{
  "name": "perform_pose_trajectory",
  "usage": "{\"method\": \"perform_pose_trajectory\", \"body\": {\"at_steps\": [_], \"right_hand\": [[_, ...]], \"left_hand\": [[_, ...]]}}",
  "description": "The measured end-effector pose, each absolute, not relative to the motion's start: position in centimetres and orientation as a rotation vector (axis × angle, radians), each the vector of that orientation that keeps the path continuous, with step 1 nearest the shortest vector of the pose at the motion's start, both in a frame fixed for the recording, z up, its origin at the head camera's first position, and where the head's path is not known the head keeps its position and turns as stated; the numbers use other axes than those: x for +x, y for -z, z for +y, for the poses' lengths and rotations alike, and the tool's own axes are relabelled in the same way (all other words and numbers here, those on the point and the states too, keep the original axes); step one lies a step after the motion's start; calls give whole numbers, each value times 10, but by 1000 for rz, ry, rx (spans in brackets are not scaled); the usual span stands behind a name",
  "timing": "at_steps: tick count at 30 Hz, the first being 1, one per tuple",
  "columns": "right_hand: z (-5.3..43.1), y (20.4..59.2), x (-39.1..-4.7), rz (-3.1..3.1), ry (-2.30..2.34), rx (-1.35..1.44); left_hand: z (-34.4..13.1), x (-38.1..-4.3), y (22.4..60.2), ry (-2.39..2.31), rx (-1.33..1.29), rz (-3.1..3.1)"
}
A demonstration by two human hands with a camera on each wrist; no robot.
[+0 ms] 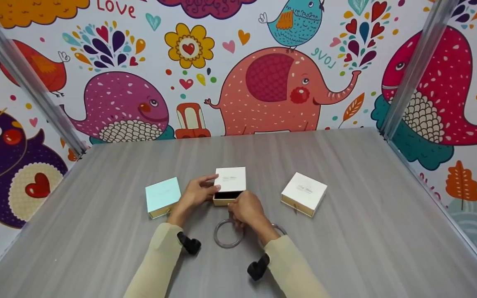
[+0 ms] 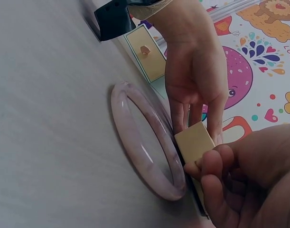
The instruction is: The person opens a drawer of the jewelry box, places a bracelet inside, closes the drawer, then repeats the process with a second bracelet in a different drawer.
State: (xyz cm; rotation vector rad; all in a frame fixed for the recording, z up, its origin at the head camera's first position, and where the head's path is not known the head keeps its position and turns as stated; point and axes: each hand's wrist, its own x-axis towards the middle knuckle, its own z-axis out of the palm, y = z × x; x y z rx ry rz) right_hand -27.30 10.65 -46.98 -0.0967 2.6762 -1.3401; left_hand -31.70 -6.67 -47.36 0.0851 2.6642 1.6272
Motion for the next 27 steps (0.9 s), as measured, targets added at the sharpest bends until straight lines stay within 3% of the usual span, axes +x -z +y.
{"method": "perform_pose_trajectory", "body": {"at_steps": [27], "right_hand": [[116,458,-266,2679,1197,-170]], "left_hand": [[-61,-315,473,-1580,38,2708]]}}
